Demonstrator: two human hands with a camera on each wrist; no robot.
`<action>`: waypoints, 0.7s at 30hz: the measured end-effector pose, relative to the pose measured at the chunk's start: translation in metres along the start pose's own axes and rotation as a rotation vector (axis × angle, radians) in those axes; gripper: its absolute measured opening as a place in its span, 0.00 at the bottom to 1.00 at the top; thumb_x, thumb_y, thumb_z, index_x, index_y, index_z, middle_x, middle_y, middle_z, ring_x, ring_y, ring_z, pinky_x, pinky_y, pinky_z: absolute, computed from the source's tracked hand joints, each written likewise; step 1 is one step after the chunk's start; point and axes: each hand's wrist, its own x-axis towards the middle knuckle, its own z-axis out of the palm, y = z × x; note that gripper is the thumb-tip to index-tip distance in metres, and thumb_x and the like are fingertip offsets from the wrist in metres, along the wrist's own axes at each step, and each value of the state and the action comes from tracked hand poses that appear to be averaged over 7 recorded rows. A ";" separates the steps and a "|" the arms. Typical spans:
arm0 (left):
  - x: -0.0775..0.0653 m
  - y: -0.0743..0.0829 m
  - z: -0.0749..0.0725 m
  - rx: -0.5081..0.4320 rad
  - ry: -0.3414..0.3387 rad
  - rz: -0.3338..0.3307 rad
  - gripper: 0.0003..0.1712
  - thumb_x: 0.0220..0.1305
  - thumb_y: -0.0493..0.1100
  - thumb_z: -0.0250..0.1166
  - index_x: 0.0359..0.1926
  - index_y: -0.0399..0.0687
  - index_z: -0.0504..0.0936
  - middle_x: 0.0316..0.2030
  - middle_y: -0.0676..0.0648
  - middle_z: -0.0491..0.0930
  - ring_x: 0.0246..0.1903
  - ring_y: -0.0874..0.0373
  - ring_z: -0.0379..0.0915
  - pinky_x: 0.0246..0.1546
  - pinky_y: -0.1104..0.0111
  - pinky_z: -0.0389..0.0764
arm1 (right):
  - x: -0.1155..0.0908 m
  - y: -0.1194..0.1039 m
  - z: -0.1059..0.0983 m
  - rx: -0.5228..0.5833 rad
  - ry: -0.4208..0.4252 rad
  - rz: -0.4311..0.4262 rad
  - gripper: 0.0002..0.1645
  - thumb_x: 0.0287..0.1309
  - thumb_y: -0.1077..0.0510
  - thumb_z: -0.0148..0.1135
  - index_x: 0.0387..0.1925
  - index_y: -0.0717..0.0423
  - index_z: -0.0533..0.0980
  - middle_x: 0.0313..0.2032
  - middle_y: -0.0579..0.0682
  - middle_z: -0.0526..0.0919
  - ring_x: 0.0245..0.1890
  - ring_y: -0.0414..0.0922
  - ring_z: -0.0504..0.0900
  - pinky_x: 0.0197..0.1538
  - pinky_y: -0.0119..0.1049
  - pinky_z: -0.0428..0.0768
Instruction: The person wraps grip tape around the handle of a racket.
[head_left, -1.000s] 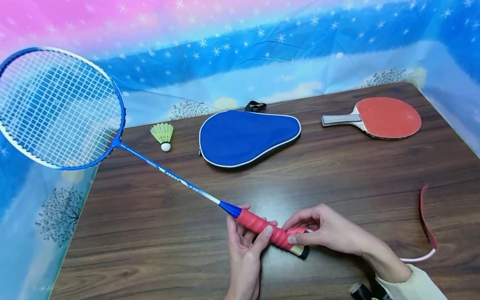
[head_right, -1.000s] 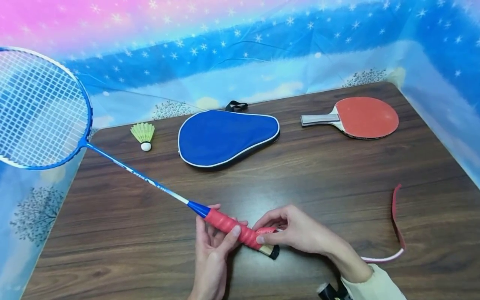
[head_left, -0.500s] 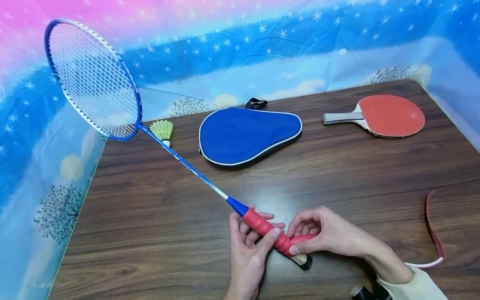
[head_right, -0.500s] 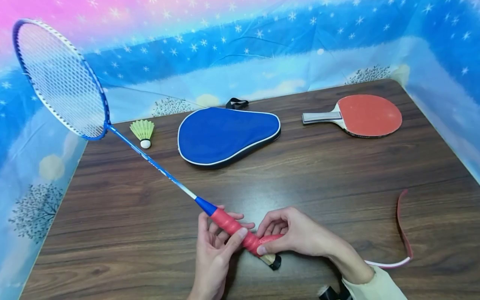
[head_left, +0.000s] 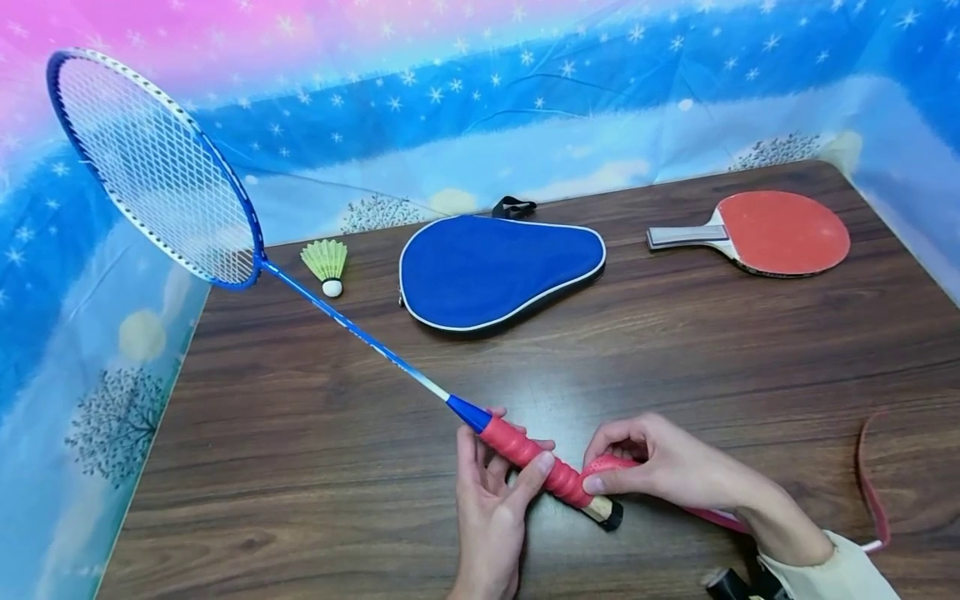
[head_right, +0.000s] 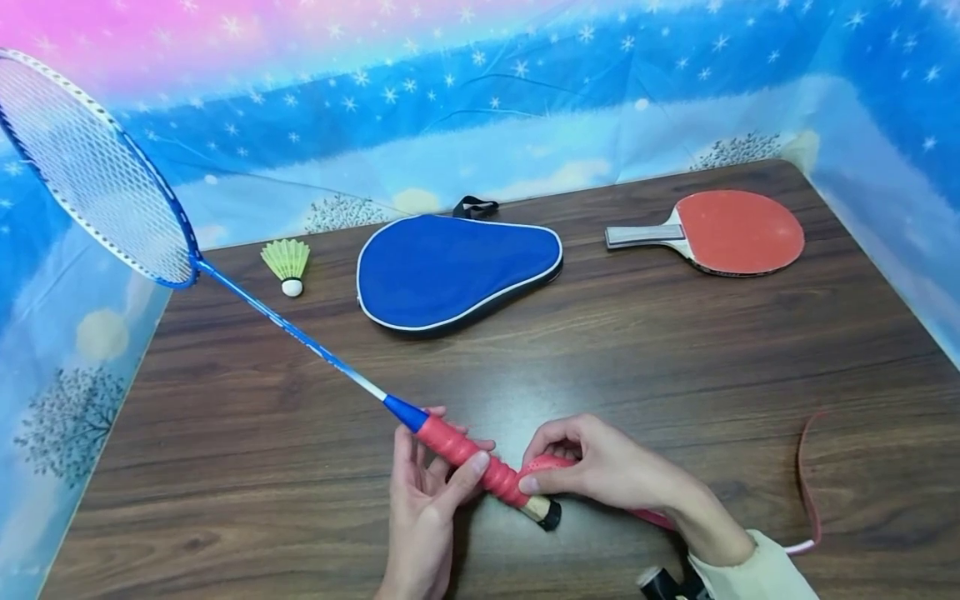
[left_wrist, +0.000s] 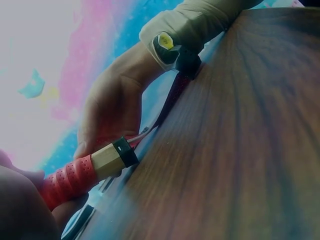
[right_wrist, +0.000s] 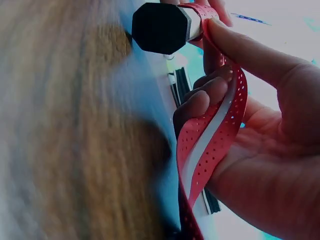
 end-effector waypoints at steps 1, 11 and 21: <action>0.000 0.001 0.000 0.003 0.008 0.000 0.39 0.54 0.27 0.71 0.64 0.42 0.63 0.53 0.27 0.70 0.49 0.35 0.76 0.47 0.56 0.82 | 0.000 0.000 0.000 -0.006 0.010 0.003 0.07 0.59 0.51 0.70 0.36 0.48 0.81 0.29 0.44 0.81 0.30 0.37 0.73 0.30 0.30 0.73; -0.002 0.003 -0.002 0.025 -0.024 0.058 0.47 0.55 0.24 0.69 0.70 0.45 0.55 0.55 0.29 0.71 0.51 0.38 0.77 0.48 0.55 0.81 | 0.001 -0.001 0.003 -0.017 0.064 0.093 0.14 0.52 0.49 0.75 0.38 0.48 0.81 0.29 0.46 0.83 0.29 0.42 0.78 0.31 0.31 0.75; 0.001 0.001 -0.001 0.004 -0.012 0.068 0.41 0.56 0.26 0.70 0.67 0.42 0.60 0.57 0.28 0.65 0.51 0.32 0.74 0.48 0.55 0.81 | -0.001 -0.001 -0.001 0.001 0.045 0.067 0.10 0.55 0.50 0.73 0.37 0.47 0.82 0.30 0.46 0.84 0.29 0.38 0.76 0.31 0.30 0.75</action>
